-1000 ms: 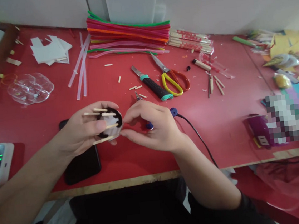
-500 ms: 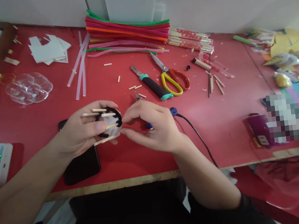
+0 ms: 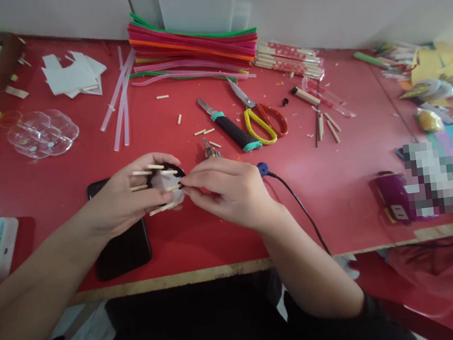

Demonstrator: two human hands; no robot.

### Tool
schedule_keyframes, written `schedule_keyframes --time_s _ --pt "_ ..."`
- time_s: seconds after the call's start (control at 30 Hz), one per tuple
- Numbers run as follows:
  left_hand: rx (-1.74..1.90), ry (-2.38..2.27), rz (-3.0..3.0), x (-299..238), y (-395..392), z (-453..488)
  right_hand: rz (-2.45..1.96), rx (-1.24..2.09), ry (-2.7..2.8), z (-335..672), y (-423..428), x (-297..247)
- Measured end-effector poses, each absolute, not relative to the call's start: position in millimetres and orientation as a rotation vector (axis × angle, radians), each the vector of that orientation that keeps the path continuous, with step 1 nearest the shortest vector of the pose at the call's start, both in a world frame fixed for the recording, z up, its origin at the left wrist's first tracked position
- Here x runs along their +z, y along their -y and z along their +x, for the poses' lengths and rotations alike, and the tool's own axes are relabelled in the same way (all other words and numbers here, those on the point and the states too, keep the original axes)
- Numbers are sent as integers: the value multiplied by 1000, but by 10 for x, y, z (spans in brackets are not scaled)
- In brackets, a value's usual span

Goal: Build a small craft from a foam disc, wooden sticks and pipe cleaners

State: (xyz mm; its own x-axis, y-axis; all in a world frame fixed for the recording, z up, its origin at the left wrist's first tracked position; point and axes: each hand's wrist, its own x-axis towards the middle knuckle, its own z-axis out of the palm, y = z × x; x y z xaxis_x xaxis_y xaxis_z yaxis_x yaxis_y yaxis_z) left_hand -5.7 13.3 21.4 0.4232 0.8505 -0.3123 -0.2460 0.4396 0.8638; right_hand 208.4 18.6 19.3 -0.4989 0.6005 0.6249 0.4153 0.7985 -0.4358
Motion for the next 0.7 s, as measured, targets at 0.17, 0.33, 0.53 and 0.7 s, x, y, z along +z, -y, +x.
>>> schedule_keyframes --time_s 0.17,0.33,0.53,0.7 --pt "803 -906 869 120 -134 -32 -752 75 2260 2070 -169 155" --pt "801 -887 894 126 -129 -19 -726 23 2302 2093 -191 155" --pt "774 -879 918 139 -110 -16 -672 109 2312 2133 -229 159" --pt "785 -893 915 152 -113 -30 -678 220 2310 2112 -218 164"
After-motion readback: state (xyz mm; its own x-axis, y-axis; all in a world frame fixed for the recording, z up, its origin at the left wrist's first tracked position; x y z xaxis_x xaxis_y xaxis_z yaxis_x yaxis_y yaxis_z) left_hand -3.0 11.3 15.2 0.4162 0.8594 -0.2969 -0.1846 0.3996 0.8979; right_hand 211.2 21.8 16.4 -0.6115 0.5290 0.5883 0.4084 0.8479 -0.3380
